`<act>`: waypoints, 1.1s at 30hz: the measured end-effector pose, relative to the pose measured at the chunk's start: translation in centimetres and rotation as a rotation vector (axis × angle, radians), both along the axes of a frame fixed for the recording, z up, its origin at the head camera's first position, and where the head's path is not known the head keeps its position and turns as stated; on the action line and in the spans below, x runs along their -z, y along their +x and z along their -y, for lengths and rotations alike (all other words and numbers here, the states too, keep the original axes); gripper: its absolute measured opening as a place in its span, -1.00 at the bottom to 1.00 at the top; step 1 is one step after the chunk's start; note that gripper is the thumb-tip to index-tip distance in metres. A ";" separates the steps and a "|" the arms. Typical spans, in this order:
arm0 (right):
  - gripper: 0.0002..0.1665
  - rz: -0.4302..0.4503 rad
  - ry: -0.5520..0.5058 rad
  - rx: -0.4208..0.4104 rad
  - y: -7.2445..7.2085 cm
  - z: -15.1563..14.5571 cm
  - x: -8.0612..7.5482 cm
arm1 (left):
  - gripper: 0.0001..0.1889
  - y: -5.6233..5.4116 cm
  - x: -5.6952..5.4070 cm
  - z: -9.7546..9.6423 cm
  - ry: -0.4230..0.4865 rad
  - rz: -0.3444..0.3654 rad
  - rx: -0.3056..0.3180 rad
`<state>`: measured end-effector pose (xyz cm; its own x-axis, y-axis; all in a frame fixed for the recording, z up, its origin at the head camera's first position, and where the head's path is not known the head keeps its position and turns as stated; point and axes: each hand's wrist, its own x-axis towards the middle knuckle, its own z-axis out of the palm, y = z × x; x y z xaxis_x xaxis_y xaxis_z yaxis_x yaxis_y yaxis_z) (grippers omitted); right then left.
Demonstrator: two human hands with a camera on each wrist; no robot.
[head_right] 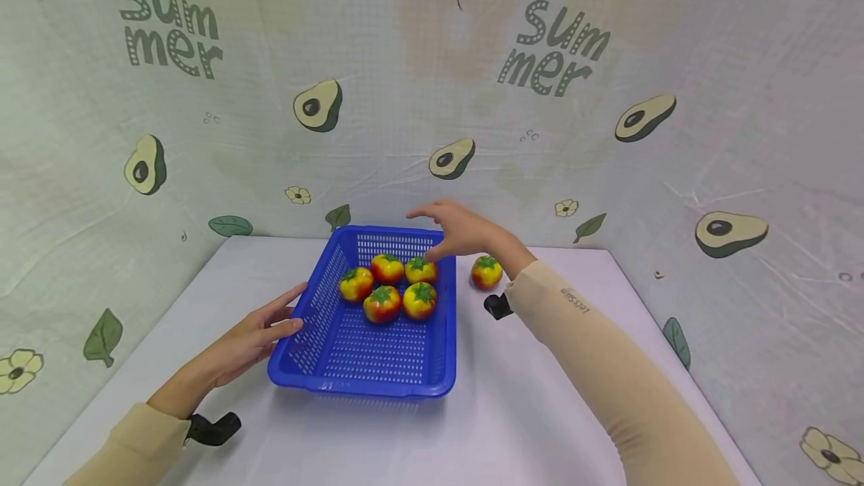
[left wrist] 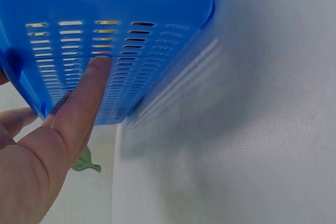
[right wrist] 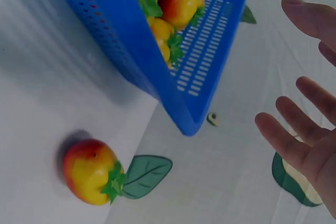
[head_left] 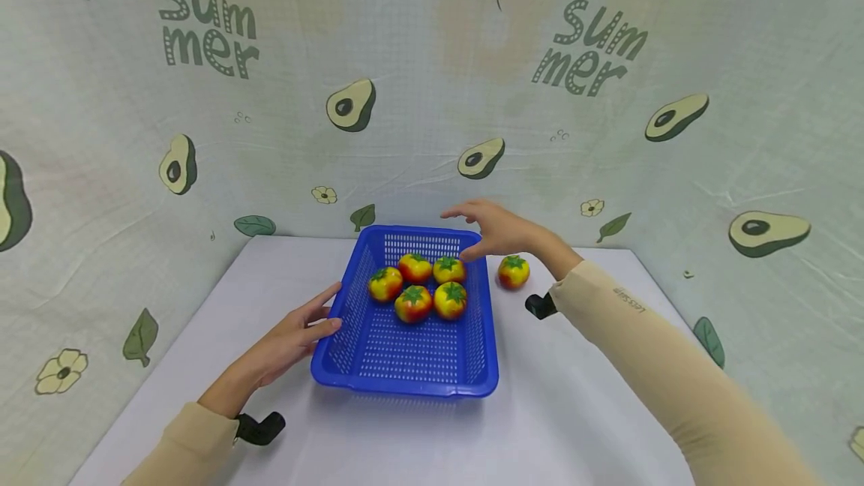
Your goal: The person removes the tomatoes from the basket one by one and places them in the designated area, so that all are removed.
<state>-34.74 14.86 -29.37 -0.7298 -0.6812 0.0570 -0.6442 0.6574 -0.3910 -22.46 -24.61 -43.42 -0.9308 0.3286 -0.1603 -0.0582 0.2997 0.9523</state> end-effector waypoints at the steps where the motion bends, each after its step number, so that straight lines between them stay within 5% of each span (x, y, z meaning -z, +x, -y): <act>1: -0.10 0.002 0.010 -0.011 -0.1 0.6 0.0 | -0.14 0.0 0.0 0.0 0.000 0.000 0.000; 16: -0.14 0.164 0.098 -0.116 -1.3 5.8 3.3 | -0.15 0.0 0.0 -0.1 -0.002 0.002 -0.012; 25: -0.20 0.339 0.035 -0.062 -1.2 6.9 5.7 | -0.15 0.0 -0.1 -0.1 -0.003 0.004 -0.015; 33: -0.26 0.397 0.059 -0.037 -1.2 7.4 7.4 | -0.15 -0.1 0.1 0.0 -0.004 0.005 -0.014</act>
<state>-35.97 7.43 -36.77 -0.6622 -0.7013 -0.2640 -0.4743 0.6651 -0.5768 -22.54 -24.56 -43.48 -0.9344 0.3150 -0.1662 -0.0672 0.3022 0.9509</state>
